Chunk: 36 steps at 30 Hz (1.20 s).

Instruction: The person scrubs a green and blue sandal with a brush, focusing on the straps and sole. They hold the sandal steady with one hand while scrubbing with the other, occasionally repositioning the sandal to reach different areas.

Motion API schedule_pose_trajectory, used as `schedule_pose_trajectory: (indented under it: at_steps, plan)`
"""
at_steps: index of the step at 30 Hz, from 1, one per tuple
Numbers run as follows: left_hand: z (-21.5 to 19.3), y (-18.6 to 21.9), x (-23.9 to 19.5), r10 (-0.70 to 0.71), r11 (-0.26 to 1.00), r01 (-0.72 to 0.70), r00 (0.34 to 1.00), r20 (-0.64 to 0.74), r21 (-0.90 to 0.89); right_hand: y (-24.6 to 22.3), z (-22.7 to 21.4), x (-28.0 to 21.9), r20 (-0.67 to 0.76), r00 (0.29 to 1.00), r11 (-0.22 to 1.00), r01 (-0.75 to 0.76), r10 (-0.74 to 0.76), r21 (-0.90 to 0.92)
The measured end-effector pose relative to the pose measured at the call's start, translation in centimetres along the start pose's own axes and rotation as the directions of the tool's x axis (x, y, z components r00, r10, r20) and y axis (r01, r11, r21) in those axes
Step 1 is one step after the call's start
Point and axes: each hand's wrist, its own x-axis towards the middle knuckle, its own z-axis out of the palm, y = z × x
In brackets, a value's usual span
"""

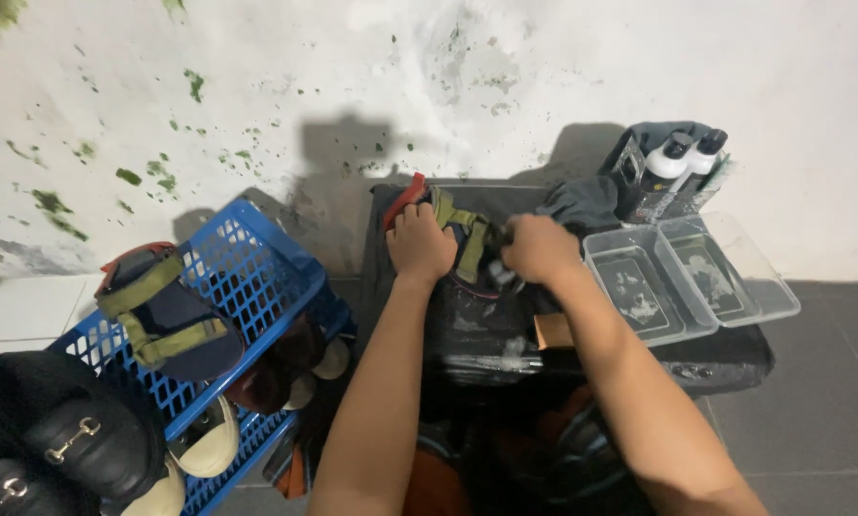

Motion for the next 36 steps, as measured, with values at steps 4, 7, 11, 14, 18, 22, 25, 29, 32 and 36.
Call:
schedule_pose_trajectory:
  at_steps: [4,7,11,14,18,22,25,29,32,36]
  plan:
    - [-0.1,0.0,0.3,-0.004,1.000,0.004,1.000,-0.005,0.005,-0.2,0.2,-0.1,0.018,0.999,0.998,0.041,-0.042,0.050]
    - [1.4,-1.2,0.9,-0.007,1.000,0.007,1.000,-0.008,0.028,-0.3,1.4,-0.5,0.161,0.971,0.955,0.129,-0.176,0.267]
    - [2.9,-2.1,1.8,-0.014,0.996,0.002,0.991,-0.137,-0.087,-0.4,1.1,0.3,-0.179,0.975,0.933,0.184,-0.133,0.309]
    - [3.0,-2.5,1.7,-0.023,0.989,-0.002,0.987,-0.161,-0.150,-1.4,1.1,-0.1,-0.295,0.944,0.946,0.220,-0.145,0.239]
    - [3.6,-3.4,2.3,-0.014,0.977,-0.024,0.985,-0.174,-0.214,-3.0,1.7,-0.9,-0.131,0.908,0.857,0.418,-0.397,0.301]
    - [2.6,-3.2,2.7,-0.032,0.975,-0.001,0.989,-0.141,-0.223,-3.4,1.3,-0.9,-0.062,0.920,0.823,0.374,-0.386,0.426]
    - [3.5,-3.4,2.9,-0.090,0.950,0.051,0.989,-0.115,-0.309,-4.4,2.1,-0.3,-0.300,0.906,0.932,0.343,-0.297,0.114]
    - [6.0,-5.4,5.2,-0.158,0.897,0.133,0.987,-0.026,-0.422,-6.0,3.9,0.4,-0.126,0.928,0.934,0.357,-0.352,0.027]
    - [2.3,-3.7,3.0,-0.165,0.838,0.166,0.985,0.049,-0.520,-5.6,4.0,1.0,-0.097,0.939,0.933,0.341,-0.331,0.114]
    - [4.4,-4.5,4.4,-0.193,0.855,0.204,0.978,0.074,-0.477,-5.0,4.1,1.7,-0.268,0.910,0.948,0.313,-0.316,-0.053]
